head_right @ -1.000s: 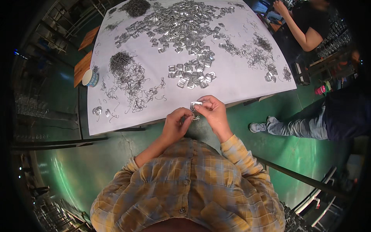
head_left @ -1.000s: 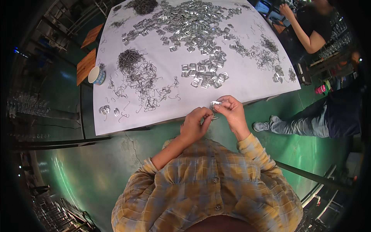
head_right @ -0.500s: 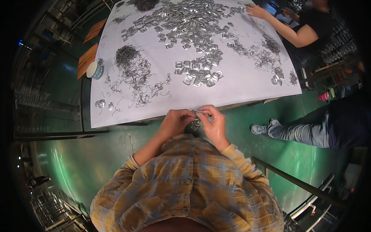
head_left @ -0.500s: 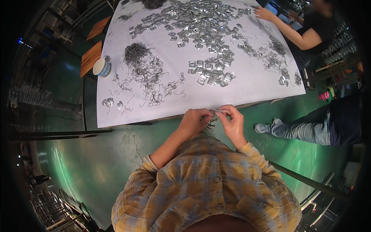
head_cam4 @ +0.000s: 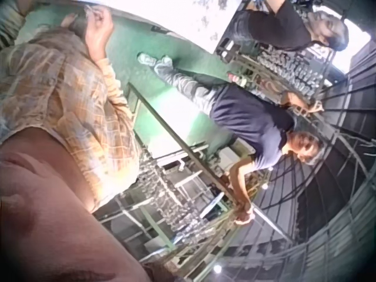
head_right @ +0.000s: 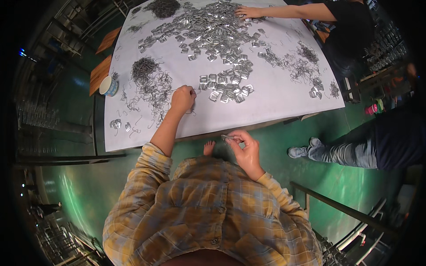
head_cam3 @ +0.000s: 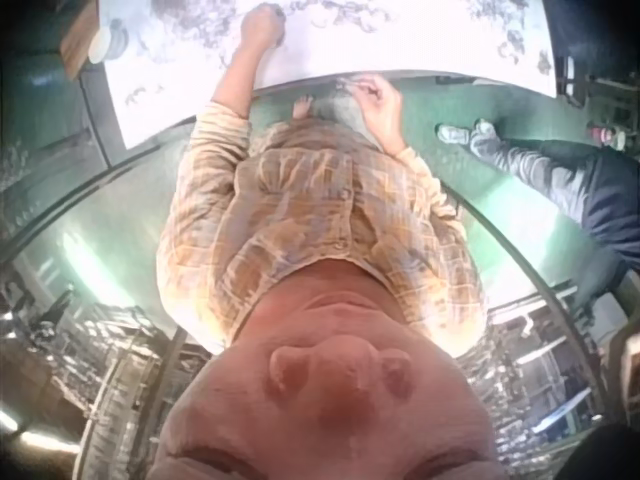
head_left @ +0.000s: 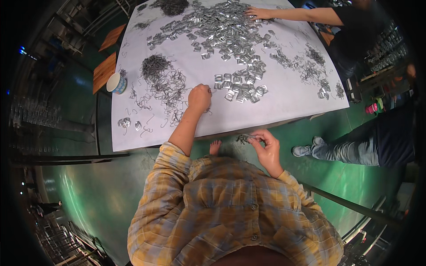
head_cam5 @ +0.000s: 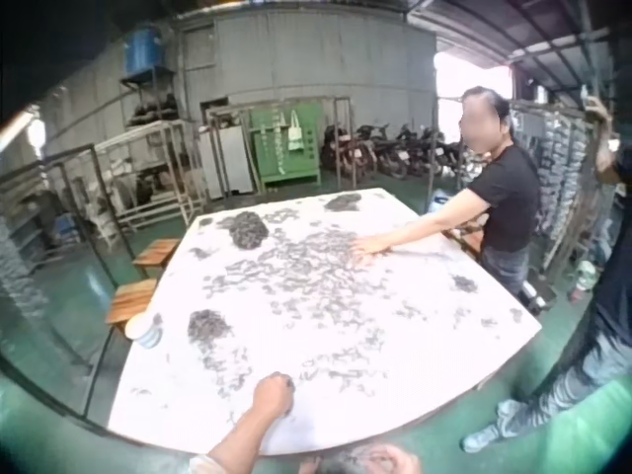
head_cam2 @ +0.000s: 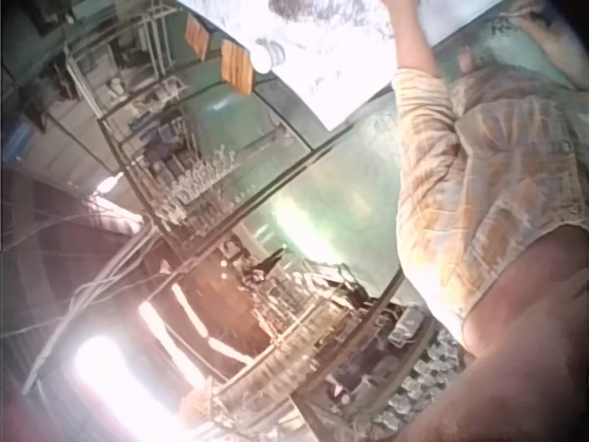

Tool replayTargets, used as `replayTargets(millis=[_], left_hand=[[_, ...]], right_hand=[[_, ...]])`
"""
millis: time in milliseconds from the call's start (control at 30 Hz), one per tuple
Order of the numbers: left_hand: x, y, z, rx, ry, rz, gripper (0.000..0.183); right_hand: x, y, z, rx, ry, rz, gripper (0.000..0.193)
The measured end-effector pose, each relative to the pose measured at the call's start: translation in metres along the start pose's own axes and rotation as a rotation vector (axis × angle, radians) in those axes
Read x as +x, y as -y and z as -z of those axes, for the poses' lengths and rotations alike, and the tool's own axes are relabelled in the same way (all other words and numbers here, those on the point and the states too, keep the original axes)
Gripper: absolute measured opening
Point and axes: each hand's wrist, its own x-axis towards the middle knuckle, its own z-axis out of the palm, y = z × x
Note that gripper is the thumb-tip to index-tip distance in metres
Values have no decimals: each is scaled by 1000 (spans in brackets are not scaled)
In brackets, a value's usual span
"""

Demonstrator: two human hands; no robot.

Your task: The person picks up metal hooks from a table and hangs them onto a metal rack in a fabrication area.

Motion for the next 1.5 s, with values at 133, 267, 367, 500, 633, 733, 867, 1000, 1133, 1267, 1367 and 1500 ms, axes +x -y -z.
replayTargets(millis=[133, 267, 367, 500, 633, 733, 867, 1000, 1133, 1267, 1367, 1500], left_hand=[[-10, 1, 16, -210, 108, 8, 12], [-38, -25, 40, -479, 222, 32, 11], [-72, -55, 45, -833, 362, 17, 13], [-89, -76, 51, -915, 364, -252, 9], [-89, -77, 52, -925, 383, -402, 7], [-89, -76, 55, -932, 538, -265, 8], [-86, -75, 52, -1006, 592, -276, 8], [-85, -76, 57, -1002, 606, -327, 10], [-88, -85, 72, -893, 628, -299, 11], [-90, -84, 73, -944, 601, -306, 10], [-87, -80, 66, -1003, 607, -419, 10], [-87, -74, 54, -1153, 606, -369, 8]], right_hand=[[-4, -7, 2, 79, -37, -23, 11], [-2, -9, 4, 121, -43, -57, 13], [1, -8, 2, 186, 17, -149, 14], [6, -3, 3, 321, 96, -187, 13], [10, 1, 8, 322, 168, -139, 15], [11, 1, 10, 309, 199, -129, 16], [12, 2, 13, 327, 237, -145, 16], [13, 2, 17, 305, 266, -141, 14], [12, 3, 18, 315, 279, -139, 15], [11, 4, 16, 319, 272, -136, 15], [11, 6, 18, 284, 302, -148, 15], [12, 5, 17, 355, 304, -149, 15]])
